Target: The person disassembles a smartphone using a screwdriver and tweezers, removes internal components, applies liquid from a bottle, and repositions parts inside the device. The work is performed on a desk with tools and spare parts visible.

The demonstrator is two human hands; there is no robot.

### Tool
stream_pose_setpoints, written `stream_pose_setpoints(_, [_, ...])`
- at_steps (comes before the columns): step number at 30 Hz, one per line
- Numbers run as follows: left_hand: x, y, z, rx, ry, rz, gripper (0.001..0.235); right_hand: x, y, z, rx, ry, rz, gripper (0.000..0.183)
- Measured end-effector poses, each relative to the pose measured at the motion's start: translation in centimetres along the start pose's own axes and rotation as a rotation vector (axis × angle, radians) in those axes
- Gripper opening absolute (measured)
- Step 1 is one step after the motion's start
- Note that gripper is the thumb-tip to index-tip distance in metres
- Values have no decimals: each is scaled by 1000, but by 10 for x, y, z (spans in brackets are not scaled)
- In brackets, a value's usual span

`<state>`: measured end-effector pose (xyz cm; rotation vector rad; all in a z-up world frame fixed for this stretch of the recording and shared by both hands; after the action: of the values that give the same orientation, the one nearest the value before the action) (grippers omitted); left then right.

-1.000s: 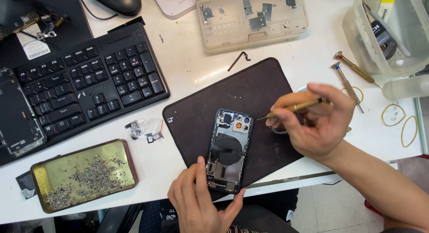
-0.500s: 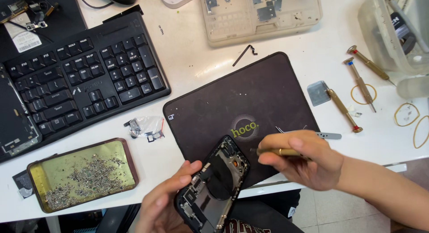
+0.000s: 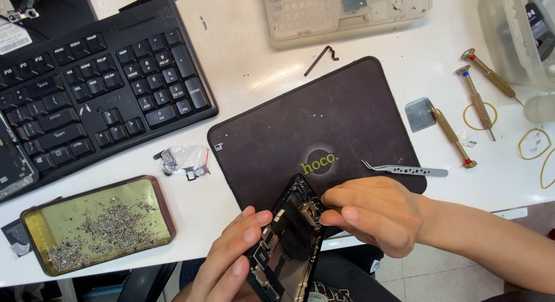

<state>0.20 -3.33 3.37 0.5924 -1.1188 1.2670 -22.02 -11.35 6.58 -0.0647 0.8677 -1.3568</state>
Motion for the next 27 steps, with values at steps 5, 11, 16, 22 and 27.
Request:
stream_pose_setpoints(5, [16, 8, 27, 140, 100, 111, 55, 1, 2, 0, -10, -10, -3, 63])
stream_pose_setpoints(11, [28, 15, 40, 345, 75, 152, 52, 2, 4, 1, -12, 14, -6, 62])
stream_pose_setpoints(16, [29, 18, 44, 501, 88, 140, 50, 1, 5, 2, -18, -7, -8, 62])
stream_pose_setpoints(22, [23, 14, 32, 297, 126, 141, 47, 0, 5, 4, -45, -26, -21, 57])
stream_pose_setpoints(27, [14, 15, 20, 288, 102, 122, 37, -7, 6, 9, -87, -112, -89, 46])
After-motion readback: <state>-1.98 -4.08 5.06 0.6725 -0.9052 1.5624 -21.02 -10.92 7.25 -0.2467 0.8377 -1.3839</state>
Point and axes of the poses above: each hand's wrist, its own z-axis towards the middle knuckle, its own y-axis out of the palm, x = y × z, the point moved 7 cm from there along z, towards the middle knuckle, and after that the axes turned 4 degrees about x, right-handed, at the moved point
